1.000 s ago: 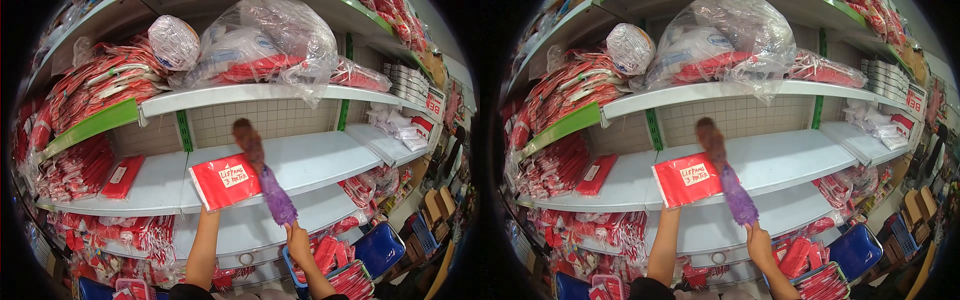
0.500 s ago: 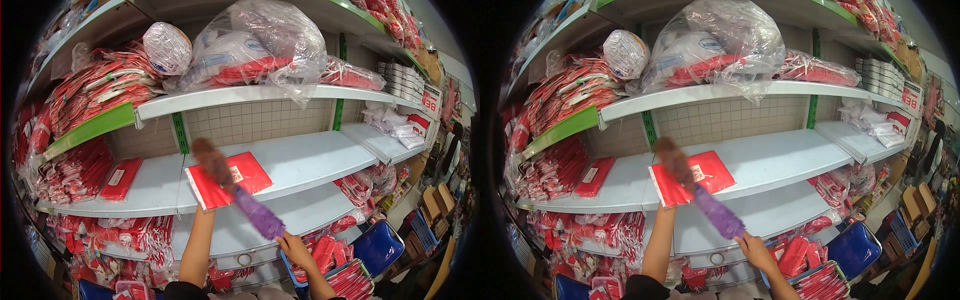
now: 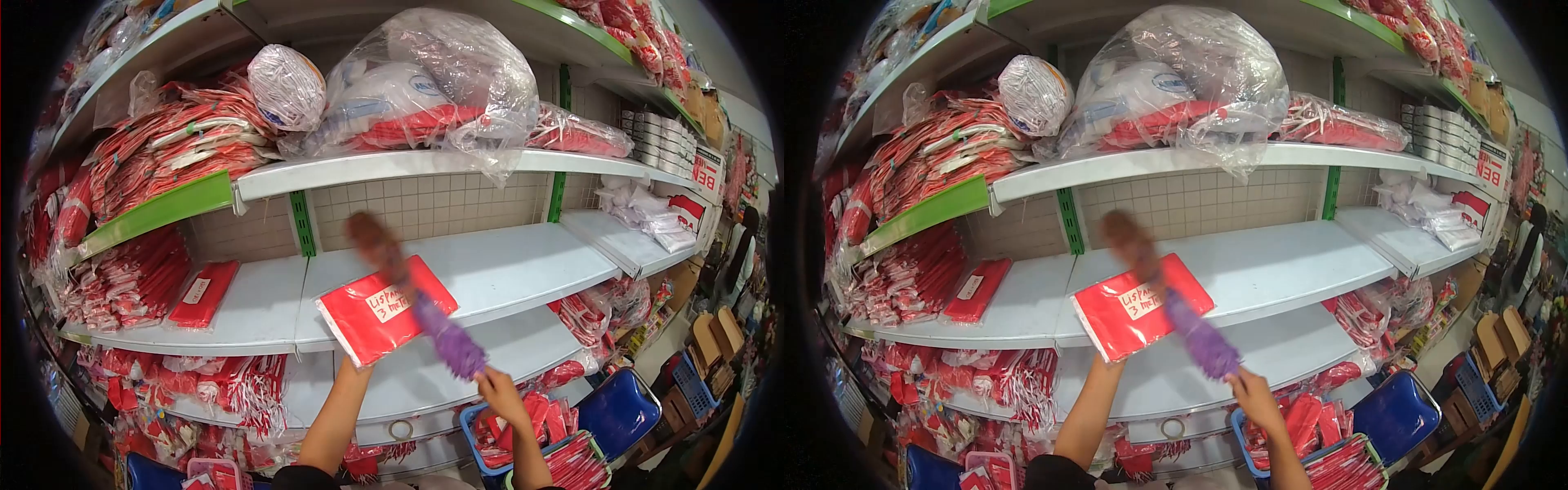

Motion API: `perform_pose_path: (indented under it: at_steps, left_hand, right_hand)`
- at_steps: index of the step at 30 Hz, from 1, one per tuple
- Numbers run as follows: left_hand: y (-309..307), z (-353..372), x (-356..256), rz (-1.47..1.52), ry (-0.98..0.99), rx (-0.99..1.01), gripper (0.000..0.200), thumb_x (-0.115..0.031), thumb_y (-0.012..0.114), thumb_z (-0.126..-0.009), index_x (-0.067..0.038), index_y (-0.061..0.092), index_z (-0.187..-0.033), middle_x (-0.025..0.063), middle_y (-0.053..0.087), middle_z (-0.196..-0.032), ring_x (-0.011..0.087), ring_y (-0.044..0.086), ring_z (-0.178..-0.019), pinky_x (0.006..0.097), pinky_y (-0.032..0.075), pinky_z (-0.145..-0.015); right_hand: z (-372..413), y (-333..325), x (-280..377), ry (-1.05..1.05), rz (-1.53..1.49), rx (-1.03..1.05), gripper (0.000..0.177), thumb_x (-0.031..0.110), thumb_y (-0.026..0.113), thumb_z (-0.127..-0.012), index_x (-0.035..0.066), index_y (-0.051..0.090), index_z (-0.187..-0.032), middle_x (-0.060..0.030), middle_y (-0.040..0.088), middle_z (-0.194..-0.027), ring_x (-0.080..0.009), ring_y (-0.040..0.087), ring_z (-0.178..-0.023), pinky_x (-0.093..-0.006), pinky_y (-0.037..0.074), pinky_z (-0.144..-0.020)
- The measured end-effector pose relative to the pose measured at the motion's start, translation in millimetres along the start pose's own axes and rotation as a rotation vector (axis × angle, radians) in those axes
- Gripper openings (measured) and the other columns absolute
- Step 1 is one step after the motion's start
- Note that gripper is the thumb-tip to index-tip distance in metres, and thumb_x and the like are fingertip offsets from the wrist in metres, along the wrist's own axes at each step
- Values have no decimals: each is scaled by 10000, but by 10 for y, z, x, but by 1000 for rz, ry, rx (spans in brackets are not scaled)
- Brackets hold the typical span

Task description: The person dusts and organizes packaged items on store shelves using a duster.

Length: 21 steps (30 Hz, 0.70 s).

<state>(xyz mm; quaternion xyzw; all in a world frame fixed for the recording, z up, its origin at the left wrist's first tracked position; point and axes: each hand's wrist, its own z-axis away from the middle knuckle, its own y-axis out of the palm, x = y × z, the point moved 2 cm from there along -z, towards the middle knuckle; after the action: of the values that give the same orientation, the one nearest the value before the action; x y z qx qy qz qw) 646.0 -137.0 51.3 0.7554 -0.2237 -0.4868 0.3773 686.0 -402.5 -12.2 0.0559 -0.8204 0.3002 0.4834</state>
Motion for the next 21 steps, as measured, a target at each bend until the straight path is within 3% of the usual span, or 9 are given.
perform_pose_path:
  at_steps: [3, 4, 9, 11, 12, 15, 16, 19, 21]
  left_hand:
    - [107, 73, 52, -27, -62, 30, 381, -160, 527, -901, -8, 489, -1248, 139, 563, -1188, 241, 549, -1106, 362, 446, -945]
    - [146, 93, 71, -36, -85, 41, 380, -161, 527, -902, -8, 489, -1248, 139, 563, -1188, 241, 549, -1107, 361, 446, -946]
    - [360, 230, 253, -89, -206, 101, 379, -162, 525, -904, -7, 490, -1248, 139, 563, -1187, 242, 548, -1109, 360, 446, -946]
    - [429, 285, 279, -118, -233, 118, 378, -162, 524, -905, -7, 490, -1248, 139, 563, -1187, 242, 548, -1110, 359, 446, -946]
    - [448, 315, 268, -143, -237, 126, 378, -163, 524, -906, -7, 490, -1248, 138, 563, -1187, 242, 547, -1110, 359, 446, -946]
    - [497, 283, 59, -338, -175, 139, 377, -163, 522, -907, -7, 490, -1248, 138, 563, -1187, 242, 547, -1111, 358, 446, -946]
    - [501, 243, -22, -422, -143, 142, 376, -164, 522, -908, -6, 490, -1248, 138, 563, -1187, 242, 546, -1112, 358, 446, -946]
    - [363, 163, -285, -607, 71, 121, 382, -210, 476, -940, -24, 477, -1273, 103, 557, -1207, 178, 541, -1112, 326, 445, -944]
    - [412, 179, -320, -908, 38, 165, 461, -327, 408, -962, -29, 443, -1312, 118, 527, -1259, 217, 490, -1177, 377, 378, -1010]
  right_hand:
    - [-187, -34, -198, 167, -57, -249, 315, 290, 461, -952, -2, 567, -899, -47, 433, -502, -135, 430, -455, -323, 361, -465]
    - [-172, -14, -184, 342, -476, -139, 369, 380, 420, -964, 30, 533, -924, 1, 401, -543, -106, 369, -456, -299, 315, -437]
    - [-231, 268, 314, 105, -1429, 71, 473, 508, 353, -943, 79, 475, -1100, -9, 434, -766, -106, 344, -581, -269, 306, -554]
    - [-286, 305, 528, 51, -1442, -80, 397, 446, 405, -946, 82, 489, -1081, -11, 450, -789, -100, 333, -591, -261, 295, -550]
    - [-302, 282, 458, 65, -1406, -111, 281, 262, 512, -921, 52, 488, -1106, -41, 534, -912, -123, 479, -685, -286, 409, -627]
    - [-356, 142, 479, 124, -1295, -398, 316, 83, 568, -854, 10, 473, -1146, -82, 575, -1049, -187, 579, -902, -330, 477, -803]
    - [-360, 61, 401, 102, -1323, -366, 387, 12, 567, -813, -14, 455, -1183, -113, 567, -1145, -245, 561, -1062, -367, 446, -937]
    - [-335, -92, 469, 133, -1305, -358, 372, 10, 556, -818, -10, 465, -1178, -110, 574, -1123, -232, 571, -1031, -353, 461, -905]
    - [-357, -74, 463, 140, -1311, -321, 374, -1, 553, -817, -7, 471, -1182, -112, 571, -1127, -226, 571, -1026, -349, 461, -898]
